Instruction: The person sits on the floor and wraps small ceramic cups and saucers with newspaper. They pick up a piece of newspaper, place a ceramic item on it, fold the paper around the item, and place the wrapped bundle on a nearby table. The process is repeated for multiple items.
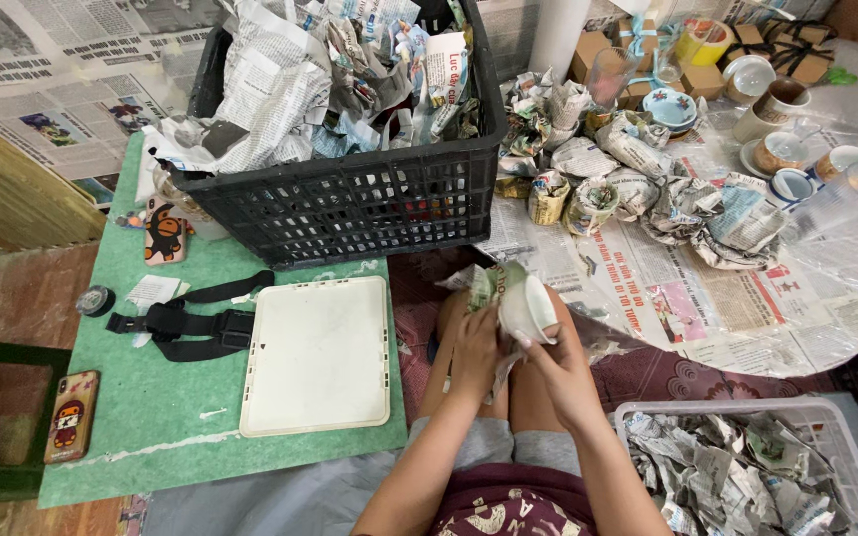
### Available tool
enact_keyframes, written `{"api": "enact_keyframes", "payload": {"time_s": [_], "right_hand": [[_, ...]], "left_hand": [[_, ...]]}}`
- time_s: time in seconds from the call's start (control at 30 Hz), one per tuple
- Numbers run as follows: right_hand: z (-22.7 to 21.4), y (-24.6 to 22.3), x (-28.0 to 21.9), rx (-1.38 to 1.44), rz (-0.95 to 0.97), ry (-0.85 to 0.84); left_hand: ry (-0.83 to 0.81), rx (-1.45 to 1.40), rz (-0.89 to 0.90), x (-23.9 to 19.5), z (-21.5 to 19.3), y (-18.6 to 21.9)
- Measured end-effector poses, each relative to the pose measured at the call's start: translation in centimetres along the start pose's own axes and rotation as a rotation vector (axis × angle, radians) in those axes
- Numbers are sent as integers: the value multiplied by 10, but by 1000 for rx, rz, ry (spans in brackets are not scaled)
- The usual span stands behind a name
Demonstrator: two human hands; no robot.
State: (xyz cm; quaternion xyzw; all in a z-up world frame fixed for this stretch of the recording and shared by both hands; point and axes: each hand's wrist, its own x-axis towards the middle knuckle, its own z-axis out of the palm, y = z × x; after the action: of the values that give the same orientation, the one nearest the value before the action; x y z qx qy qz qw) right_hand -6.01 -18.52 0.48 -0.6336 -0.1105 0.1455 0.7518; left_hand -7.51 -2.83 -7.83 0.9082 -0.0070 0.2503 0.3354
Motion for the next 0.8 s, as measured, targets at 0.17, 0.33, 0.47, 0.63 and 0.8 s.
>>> {"api": "enact_keyframes", "payload": {"time_s": [0.17, 0.33, 0.47, 0.63, 0.8], "right_hand": [[-6, -30, -4, 15, 39, -27], [10, -23, 0, 348, 238, -106], [13, 13, 9, 230, 149, -128], [-4, 40, 13, 74, 125, -77], [-17, 30, 4, -218, 42, -170]], "left_hand": [[-244, 246, 7, 8, -15, 20], [-176, 580, 150, 20, -40, 43], [-250, 345, 7, 24, -53, 47], [-71, -301, -214, 11, -61, 23], [175, -797, -343, 4, -33, -17]]}}
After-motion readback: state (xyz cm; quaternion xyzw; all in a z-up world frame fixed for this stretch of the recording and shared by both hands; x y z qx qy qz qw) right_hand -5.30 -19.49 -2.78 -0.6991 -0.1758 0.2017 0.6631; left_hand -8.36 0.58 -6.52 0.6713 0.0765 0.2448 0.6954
